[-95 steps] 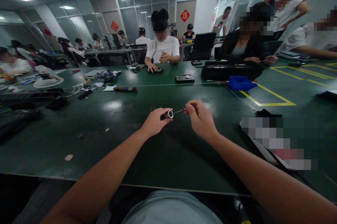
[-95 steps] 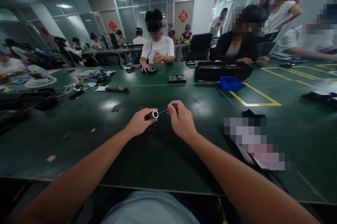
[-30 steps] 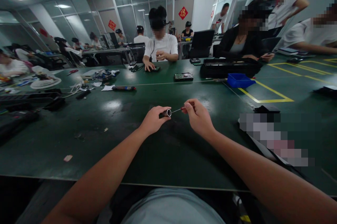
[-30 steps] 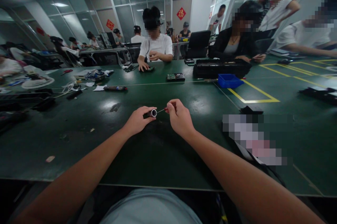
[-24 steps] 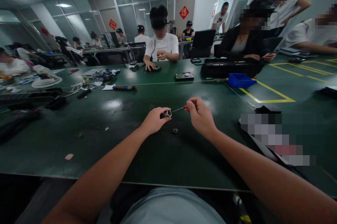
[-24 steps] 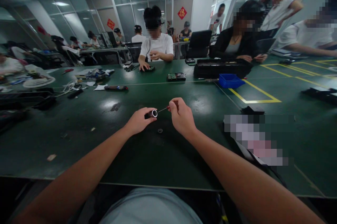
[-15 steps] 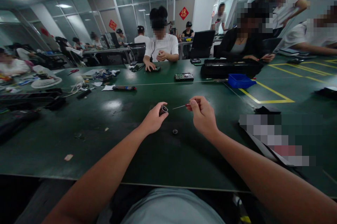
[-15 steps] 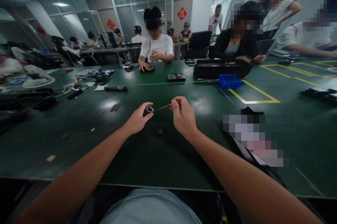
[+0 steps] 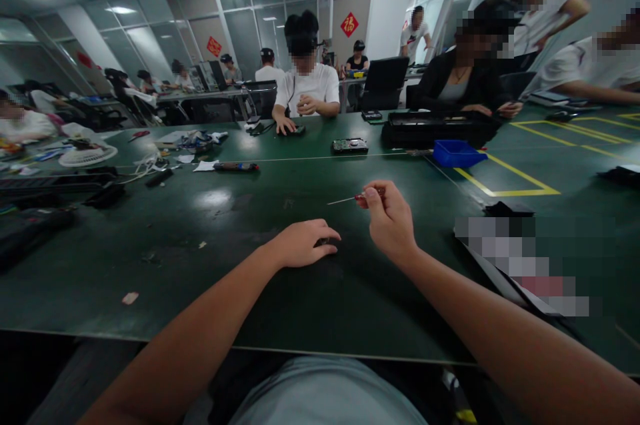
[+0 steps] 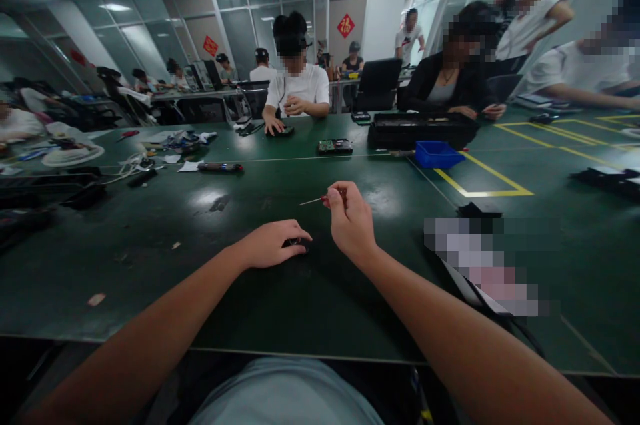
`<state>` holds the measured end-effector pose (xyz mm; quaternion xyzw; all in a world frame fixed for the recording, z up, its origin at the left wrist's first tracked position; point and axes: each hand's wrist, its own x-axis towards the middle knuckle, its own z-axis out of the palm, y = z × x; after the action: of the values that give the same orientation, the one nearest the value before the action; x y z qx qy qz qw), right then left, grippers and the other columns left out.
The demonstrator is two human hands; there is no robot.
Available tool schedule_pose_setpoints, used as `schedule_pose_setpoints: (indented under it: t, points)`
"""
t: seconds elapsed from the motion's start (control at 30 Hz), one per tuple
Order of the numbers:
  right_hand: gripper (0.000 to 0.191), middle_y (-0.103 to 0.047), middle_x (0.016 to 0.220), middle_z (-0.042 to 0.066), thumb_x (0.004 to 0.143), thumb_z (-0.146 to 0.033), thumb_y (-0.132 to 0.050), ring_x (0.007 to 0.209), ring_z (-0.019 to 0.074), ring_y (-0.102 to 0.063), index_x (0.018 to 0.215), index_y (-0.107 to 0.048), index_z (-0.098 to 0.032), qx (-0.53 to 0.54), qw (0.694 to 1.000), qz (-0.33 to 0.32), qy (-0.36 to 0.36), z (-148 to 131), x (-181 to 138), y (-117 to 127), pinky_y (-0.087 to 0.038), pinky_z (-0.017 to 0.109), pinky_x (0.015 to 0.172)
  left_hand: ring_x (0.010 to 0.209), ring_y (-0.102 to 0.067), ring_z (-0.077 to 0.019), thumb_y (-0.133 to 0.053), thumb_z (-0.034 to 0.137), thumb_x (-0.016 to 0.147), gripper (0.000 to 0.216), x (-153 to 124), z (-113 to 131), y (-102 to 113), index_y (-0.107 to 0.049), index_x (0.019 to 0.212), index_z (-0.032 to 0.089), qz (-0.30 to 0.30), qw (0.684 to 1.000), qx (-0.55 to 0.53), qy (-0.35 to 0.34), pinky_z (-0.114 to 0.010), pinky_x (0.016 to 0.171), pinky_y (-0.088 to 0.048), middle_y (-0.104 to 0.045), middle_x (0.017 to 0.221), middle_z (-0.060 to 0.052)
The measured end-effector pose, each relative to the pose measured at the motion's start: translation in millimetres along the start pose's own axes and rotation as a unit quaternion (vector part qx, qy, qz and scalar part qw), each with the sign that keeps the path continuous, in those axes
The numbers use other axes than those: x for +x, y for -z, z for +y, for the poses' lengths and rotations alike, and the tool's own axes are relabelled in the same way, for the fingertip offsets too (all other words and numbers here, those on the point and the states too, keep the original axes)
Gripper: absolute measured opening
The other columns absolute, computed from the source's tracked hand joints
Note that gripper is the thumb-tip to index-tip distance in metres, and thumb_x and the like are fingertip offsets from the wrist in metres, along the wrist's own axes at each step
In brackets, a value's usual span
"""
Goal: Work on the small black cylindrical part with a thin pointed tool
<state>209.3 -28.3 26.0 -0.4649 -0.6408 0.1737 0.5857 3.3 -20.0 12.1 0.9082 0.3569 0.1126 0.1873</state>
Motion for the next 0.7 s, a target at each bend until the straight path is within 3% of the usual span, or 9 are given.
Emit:
schedule_pose_setpoints:
  t: [0.23,0.43,0.57,0.7]
  points:
    - [0.018,-0.07,0.082,0.004,0.097,-0.038,-0.045,0.077,0.0203,-0.069,0.095,-0.056,-0.024,-0.004,1.0,-0.006,-0.005,-3.9,-0.7,-0.4,-0.053,0.035,0.07,0.096,-0.063,-0.0237,-0.063,0.033,0.088,0.019,0.2,6.5,-2.5,-0.07,0.105,0.025,-0.007,0.997,0.069,0.015,-0.032,0.08,-0.048,-0.065,0.105,-0.006]
    - [0.018,-0.07,0.084,0.004,0.098,-0.037,-0.045,0.078,0.0206,-0.069,0.096,-0.056,-0.024,-0.006,1.0,-0.009,0.004,-3.1,-0.7,1.6,-0.052,0.036,0.071,0.087,-0.063,-0.0211,-0.063,0.036,0.087,0.022,0.8,2.2,1.0,-0.066,0.106,0.024,0.028,0.997,-0.022,0.064,-0.032,0.074,-0.047,-0.068,0.099,-0.004]
    - [0.017,-0.07,0.084,0.004,0.098,-0.035,-0.045,0.078,0.0201,-0.069,0.096,-0.056,-0.023,-0.004,1.0,-0.013,0.008,-4.0,-0.2,3.2,-0.052,0.035,0.071,0.087,-0.061,-0.0185,-0.06,0.032,0.087,0.023,0.6,-8.1,10.9,-0.066,0.107,0.023,0.114,0.979,-0.135,0.101,-0.031,0.079,-0.047,-0.067,0.101,-0.003]
    - [0.017,-0.07,0.085,0.005,0.098,-0.034,-0.044,0.079,0.0198,-0.069,0.097,-0.056,-0.023,0.001,1.0,-0.02,0.011,-4.6,1.2,2.6,-0.052,0.034,0.071,0.069,-0.056,-0.0142,-0.053,0.033,0.088,0.023,-4.8,-29.6,23.2,-0.067,0.101,0.02,0.206,0.932,-0.267,0.136,-0.027,0.066,-0.044,-0.063,0.084,-0.001]
